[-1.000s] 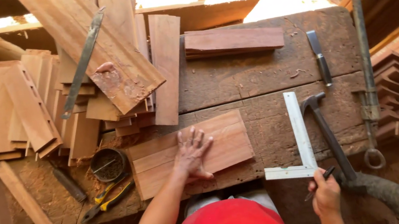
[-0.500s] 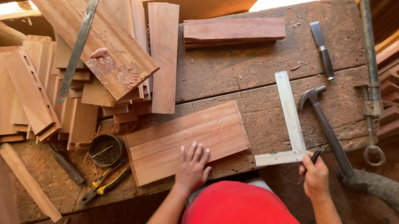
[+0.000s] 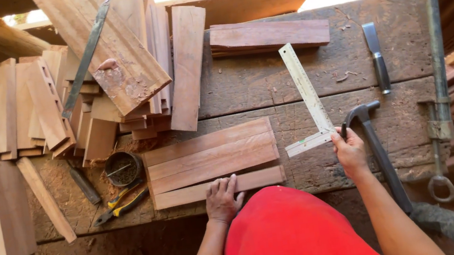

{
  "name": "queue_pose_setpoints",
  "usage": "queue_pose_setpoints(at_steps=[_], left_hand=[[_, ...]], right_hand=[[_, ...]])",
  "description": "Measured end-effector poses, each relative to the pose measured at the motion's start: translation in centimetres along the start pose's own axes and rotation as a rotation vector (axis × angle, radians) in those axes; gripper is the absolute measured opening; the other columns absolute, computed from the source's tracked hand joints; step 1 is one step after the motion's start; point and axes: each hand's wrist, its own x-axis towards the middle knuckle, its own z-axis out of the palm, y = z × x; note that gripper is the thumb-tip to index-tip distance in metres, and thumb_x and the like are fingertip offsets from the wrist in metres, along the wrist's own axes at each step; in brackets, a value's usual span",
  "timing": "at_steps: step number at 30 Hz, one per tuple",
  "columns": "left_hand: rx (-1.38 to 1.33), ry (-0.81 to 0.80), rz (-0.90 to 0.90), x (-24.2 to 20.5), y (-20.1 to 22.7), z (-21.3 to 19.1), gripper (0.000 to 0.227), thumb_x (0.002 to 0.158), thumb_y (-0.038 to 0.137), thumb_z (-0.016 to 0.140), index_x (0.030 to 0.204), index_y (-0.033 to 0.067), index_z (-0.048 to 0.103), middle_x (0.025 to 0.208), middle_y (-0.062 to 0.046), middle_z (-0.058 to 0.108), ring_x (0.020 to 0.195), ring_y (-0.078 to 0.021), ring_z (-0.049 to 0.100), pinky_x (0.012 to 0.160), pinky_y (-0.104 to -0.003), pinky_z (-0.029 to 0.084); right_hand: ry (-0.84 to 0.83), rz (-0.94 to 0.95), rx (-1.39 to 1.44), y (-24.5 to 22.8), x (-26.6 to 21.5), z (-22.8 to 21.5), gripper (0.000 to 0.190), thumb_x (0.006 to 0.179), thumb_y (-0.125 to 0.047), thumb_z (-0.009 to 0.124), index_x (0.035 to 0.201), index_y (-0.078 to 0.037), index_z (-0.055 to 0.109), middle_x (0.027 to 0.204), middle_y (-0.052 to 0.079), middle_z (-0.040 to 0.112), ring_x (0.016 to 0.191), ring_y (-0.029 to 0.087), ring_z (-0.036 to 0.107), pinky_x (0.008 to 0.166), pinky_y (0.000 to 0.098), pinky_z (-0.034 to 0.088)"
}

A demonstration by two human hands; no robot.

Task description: Measuring wooden planks with a square, marking them with a pen, and then using a chisel and hammer to work on the wood.

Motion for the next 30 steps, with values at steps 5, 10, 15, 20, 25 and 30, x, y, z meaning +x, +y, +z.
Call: queue_pose_setpoints(at_steps=[5, 10, 15, 20, 25, 30], left_hand=[[-0.021, -0.136, 0.019, 0.6, 0.6, -1.9, 0.068, 0.069, 0.048, 0.081, 0.126, 0.0173, 0.062, 0.119, -0.007, 0.060, 0.116, -0.0286, 0.052, 0.101, -0.048, 0.038], [-0.021, -0.048, 0.089, 0.6, -0.4, -1.4, 0.067, 0.080, 0.054, 0.077, 0.130, 0.0120, 0.061, 0.117, -0.008, 0.062, 0.111, -0.0288, 0.057, 0.097, -0.045, 0.043], [-0.091, -0.067, -0.017, 6.1, 0.4, -6.7, 0.076, 0.079, 0.061, 0.075, 0.132, 0.0076, 0.062, 0.109, -0.016, 0.062, 0.097, -0.0354, 0.064, 0.082, -0.046, 0.053], [-0.093, -0.216, -0.088, 9.2, -1.8, -5.1, 0.061, 0.083, 0.049, 0.076, 0.135, 0.0182, 0.063, 0.107, -0.014, 0.064, 0.095, -0.0369, 0.068, 0.078, -0.049, 0.056], [-0.018, -0.209, -0.043, 10.3, -0.9, -5.3, 0.050, 0.080, 0.037, 0.078, 0.126, 0.0208, 0.066, 0.110, -0.009, 0.065, 0.104, -0.0323, 0.066, 0.082, -0.048, 0.054], [0.009, -0.227, -0.092, 10.4, -1.9, -2.8, 0.035, 0.079, 0.033, 0.078, 0.110, 0.0216, 0.068, 0.111, -0.007, 0.066, 0.111, -0.0291, 0.062, 0.094, -0.046, 0.049]], right_hand=[[-0.023, 0.044, -0.068, 2.0, 1.3, -0.7, 0.020, 0.101, -0.012, 0.065, 0.119, -0.005, 0.067, 0.083, -0.005, 0.060, 0.063, 0.004, 0.049, 0.055, 0.0194, 0.039], [-0.021, 0.106, -0.033, 3.7, 1.0, -2.1, 0.022, 0.100, -0.011, 0.065, 0.121, -0.005, 0.066, 0.085, -0.004, 0.062, 0.062, 0.004, 0.050, 0.054, 0.0196, 0.038], [-0.037, 0.114, -0.016, 3.8, 1.0, -3.2, 0.022, 0.101, -0.012, 0.063, 0.122, -0.004, 0.066, 0.087, -0.002, 0.064, 0.062, 0.005, 0.050, 0.054, 0.0202, 0.039], [-0.119, 0.183, 0.189, 0.8, 0.2, -0.9, 0.024, 0.102, -0.011, 0.061, 0.123, -0.001, 0.064, 0.088, -0.002, 0.063, 0.062, 0.007, 0.051, 0.055, 0.0218, 0.041], [-0.165, 0.077, 0.128, -5.9, -3.2, 2.8, 0.039, 0.101, -0.010, 0.060, 0.139, -0.002, 0.058, 0.088, -0.003, 0.060, 0.067, 0.005, 0.051, 0.058, 0.0215, 0.042], [-0.169, -0.003, -0.127, -11.7, -4.8, 3.8, 0.039, 0.102, -0.014, 0.062, 0.137, 0.001, 0.064, 0.083, 0.001, 0.063, 0.070, 0.007, 0.055, 0.059, 0.0222, 0.042]])
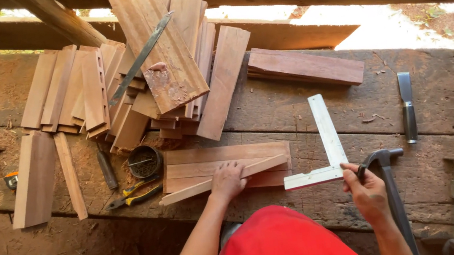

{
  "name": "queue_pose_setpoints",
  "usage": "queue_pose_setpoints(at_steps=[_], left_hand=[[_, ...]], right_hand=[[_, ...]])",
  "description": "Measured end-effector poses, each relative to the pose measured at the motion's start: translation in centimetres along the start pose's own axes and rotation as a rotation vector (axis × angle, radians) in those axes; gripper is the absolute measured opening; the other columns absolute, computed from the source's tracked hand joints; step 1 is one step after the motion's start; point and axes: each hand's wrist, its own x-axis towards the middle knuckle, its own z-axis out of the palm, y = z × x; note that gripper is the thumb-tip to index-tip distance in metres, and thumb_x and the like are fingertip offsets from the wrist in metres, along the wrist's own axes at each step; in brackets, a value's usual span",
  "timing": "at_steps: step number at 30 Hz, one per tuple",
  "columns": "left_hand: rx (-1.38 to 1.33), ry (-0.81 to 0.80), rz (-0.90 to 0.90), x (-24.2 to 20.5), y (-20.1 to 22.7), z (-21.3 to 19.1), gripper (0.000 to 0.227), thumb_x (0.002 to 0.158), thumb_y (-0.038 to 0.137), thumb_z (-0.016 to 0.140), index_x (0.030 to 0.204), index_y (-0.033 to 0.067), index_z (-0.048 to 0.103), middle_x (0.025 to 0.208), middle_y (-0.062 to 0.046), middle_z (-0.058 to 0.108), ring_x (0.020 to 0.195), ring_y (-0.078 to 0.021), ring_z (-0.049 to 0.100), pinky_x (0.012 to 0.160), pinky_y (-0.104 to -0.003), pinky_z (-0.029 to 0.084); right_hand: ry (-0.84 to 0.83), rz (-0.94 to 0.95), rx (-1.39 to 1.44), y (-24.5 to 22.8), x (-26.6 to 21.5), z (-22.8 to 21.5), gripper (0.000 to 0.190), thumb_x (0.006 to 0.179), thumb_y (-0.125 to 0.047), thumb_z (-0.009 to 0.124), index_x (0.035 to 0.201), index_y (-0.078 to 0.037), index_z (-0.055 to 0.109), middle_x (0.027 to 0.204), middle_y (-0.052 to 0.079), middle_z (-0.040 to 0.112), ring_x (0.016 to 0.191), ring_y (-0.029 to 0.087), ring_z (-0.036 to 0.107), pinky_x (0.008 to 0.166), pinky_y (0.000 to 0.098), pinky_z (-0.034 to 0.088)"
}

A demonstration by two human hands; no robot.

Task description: Measuring wooden planks with a square, marking them with a pen, and then using a chisel and hammer to work on the wood.

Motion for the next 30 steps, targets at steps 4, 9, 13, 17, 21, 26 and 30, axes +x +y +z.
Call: queue_pose_setpoints(at_steps=[4, 9, 13, 17, 21, 26, 30], left_hand=[[-0.185, 0.040, -0.009, 0.1, 0.3, -1.7, 0.049, 0.077, 0.043, 0.080, 0.116, 0.0164, 0.067, 0.113, -0.010, 0.067, 0.114, -0.0301, 0.061, 0.097, -0.046, 0.047], [-0.349, 0.334, 0.191, -1.2, 5.6, -11.5, 0.082, 0.070, 0.059, 0.081, 0.130, 0.0083, 0.058, 0.117, -0.017, 0.066, 0.113, -0.0333, 0.060, 0.097, -0.048, 0.046], [-0.384, 0.328, 0.344, -0.4, 7.8, -9.8, 0.074, 0.081, 0.046, 0.077, 0.141, 0.0101, 0.053, 0.115, -0.017, 0.068, 0.101, -0.0340, 0.067, 0.086, -0.046, 0.055], [-0.365, 0.290, 0.191, 1.0, 6.2, -9.3, 0.055, 0.094, 0.028, 0.071, 0.146, 0.0180, 0.055, 0.102, -0.011, 0.071, 0.085, -0.0322, 0.071, 0.072, -0.045, 0.058], [-0.444, 0.278, 0.104, 2.7, 2.7, -7.6, 0.057, 0.089, 0.030, 0.074, 0.143, 0.0219, 0.057, 0.100, -0.012, 0.071, 0.080, -0.0346, 0.070, 0.068, -0.047, 0.057], [-0.281, 0.171, 0.055, 4.2, 0.8, -4.7, 0.060, 0.084, 0.047, 0.077, 0.140, 0.0295, 0.062, 0.111, -0.010, 0.066, 0.098, -0.0316, 0.066, 0.084, -0.046, 0.054], [-0.143, 0.119, 0.143, 3.6, 1.8, -6.6, 0.083, 0.065, 0.062, 0.082, 0.137, 0.0252, 0.063, 0.120, -0.014, 0.062, 0.107, -0.0347, 0.061, 0.088, -0.049, 0.048]], right_hand=[[-0.129, -0.271, -0.363, -5.9, -1.1, 2.4, 0.037, 0.092, -0.017, 0.071, 0.125, -0.001, 0.069, 0.093, 0.008, 0.073, 0.080, 0.011, 0.068, 0.066, 0.0246, 0.053], [-0.160, -0.667, -0.806, -12.6, -1.8, 6.4, 0.030, 0.087, -0.021, 0.075, 0.113, -0.006, 0.073, 0.098, 0.013, 0.077, 0.087, 0.018, 0.074, 0.072, 0.0300, 0.056], [-0.207, -0.391, -0.806, -13.2, -1.0, 9.6, 0.029, 0.086, -0.029, 0.077, 0.109, -0.011, 0.076, 0.083, 0.010, 0.078, 0.072, 0.020, 0.074, 0.065, 0.0324, 0.057], [-0.191, -0.454, -0.757, -11.2, 0.2, 10.4, 0.041, 0.085, -0.033, 0.078, 0.117, -0.008, 0.074, 0.086, 0.011, 0.074, 0.073, 0.020, 0.068, 0.061, 0.0327, 0.055], [-0.247, -0.415, -0.832, -0.1, 1.4, 7.6, 0.041, 0.086, -0.033, 0.080, 0.117, -0.007, 0.074, 0.087, 0.012, 0.072, 0.073, 0.017, 0.066, 0.063, 0.0322, 0.055], [-0.249, 0.018, -0.488, 8.0, -0.7, 8.6, 0.050, 0.091, -0.029, 0.069, 0.137, -0.011, 0.061, 0.091, 0.012, 0.077, 0.075, 0.019, 0.070, 0.065, 0.0358, 0.058], [-0.201, -0.061, -0.603, 8.1, -2.7, 8.9, 0.050, 0.089, -0.030, 0.072, 0.134, -0.009, 0.063, 0.096, 0.014, 0.078, 0.081, 0.020, 0.076, 0.071, 0.0356, 0.060]])
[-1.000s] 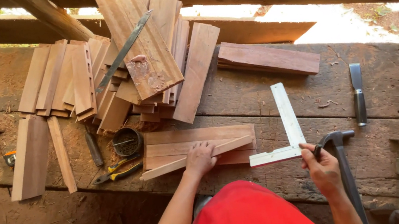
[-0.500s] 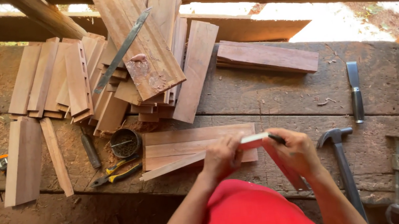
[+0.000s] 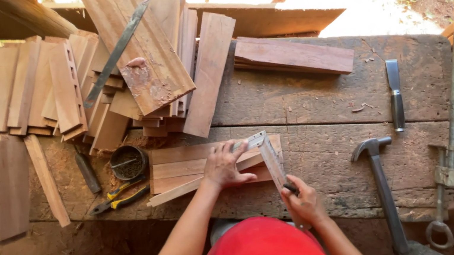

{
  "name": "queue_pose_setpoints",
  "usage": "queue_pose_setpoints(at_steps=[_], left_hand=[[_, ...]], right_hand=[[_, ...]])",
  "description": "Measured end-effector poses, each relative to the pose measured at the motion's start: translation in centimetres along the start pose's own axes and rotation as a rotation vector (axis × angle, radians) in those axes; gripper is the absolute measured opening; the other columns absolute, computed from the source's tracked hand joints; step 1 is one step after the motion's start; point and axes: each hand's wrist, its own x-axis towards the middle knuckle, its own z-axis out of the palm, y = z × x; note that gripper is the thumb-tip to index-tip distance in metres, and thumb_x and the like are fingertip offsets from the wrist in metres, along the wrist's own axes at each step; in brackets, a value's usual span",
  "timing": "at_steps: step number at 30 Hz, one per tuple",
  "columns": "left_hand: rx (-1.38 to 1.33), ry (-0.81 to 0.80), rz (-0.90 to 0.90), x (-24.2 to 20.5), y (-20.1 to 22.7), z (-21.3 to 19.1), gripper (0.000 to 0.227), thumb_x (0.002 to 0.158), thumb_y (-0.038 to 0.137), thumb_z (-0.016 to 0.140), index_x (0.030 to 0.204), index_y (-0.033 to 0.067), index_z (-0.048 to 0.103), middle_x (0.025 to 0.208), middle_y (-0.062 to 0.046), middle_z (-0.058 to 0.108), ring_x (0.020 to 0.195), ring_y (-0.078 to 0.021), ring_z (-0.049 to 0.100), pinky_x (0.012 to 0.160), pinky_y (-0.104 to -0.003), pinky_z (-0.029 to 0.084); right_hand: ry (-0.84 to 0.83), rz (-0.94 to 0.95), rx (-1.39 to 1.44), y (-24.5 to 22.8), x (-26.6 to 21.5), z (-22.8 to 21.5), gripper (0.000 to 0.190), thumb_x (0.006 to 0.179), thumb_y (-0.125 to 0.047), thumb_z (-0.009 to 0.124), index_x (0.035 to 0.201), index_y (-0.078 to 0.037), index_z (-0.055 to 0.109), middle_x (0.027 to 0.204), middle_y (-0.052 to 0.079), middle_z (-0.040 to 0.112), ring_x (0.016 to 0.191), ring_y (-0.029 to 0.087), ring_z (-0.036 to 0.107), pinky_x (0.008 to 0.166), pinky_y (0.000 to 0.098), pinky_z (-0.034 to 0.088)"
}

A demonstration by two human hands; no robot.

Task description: Measuring wooden planks with a square, marking them with a pen, and then using a chisel and hammer to work on the wood.

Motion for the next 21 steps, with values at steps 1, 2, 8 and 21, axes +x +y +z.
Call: queue_pose_setpoints(at_steps=[1, 2, 8, 21], left_hand=[[0.018, -0.026, 0.031, -0.3, -0.5, 0.9, 0.088, 0.060, 0.063, 0.083, 0.137, 0.0248, 0.063, 0.123, -0.014, 0.061, 0.109, -0.0348, 0.059, 0.088, -0.048, 0.048], [0.035, -0.053, 0.062, -0.6, -1.1, 1.9, 0.093, 0.056, 0.064, 0.084, 0.137, 0.0245, 0.063, 0.125, -0.015, 0.059, 0.111, -0.0348, 0.058, 0.089, -0.048, 0.047], [0.036, -0.091, 0.033, -0.4, -1.4, 4.6, 0.074, 0.070, 0.056, 0.082, 0.136, 0.0300, 0.064, 0.121, -0.011, 0.060, 0.109, -0.0304, 0.058, 0.092, -0.046, 0.047], [0.033, -0.056, 0.118, 0.1, -1.0, 4.2, 0.063, 0.075, 0.040, 0.077, 0.136, 0.0313, 0.065, 0.117, -0.009, 0.061, 0.097, -0.0275, 0.058, 0.080, -0.041, 0.049]], right_hand=[[0.009, -0.006, -0.034, 0.2, -0.3, 0.0, 0.050, 0.087, -0.030, 0.075, 0.132, -0.009, 0.065, 0.097, 0.014, 0.078, 0.083, 0.021, 0.076, 0.072, 0.0359, 0.060], [0.018, -0.012, -0.068, 0.5, -0.5, 0.0, 0.050, 0.085, -0.029, 0.077, 0.129, -0.008, 0.066, 0.099, 0.015, 0.078, 0.085, 0.023, 0.076, 0.073, 0.0362, 0.059], [0.024, -0.019, -0.077, -0.1, 0.4, -0.5, 0.039, 0.081, -0.029, 0.080, 0.112, -0.006, 0.073, 0.091, 0.011, 0.077, 0.071, 0.022, 0.072, 0.067, 0.0349, 0.058], [0.409, 0.110, 0.200, 1.3, 4.5, -2.0, 0.033, 0.098, -0.026, 0.066, 0.120, -0.002, 0.072, 0.089, 0.005, 0.072, 0.069, 0.014, 0.059, 0.061, 0.0278, 0.049]])
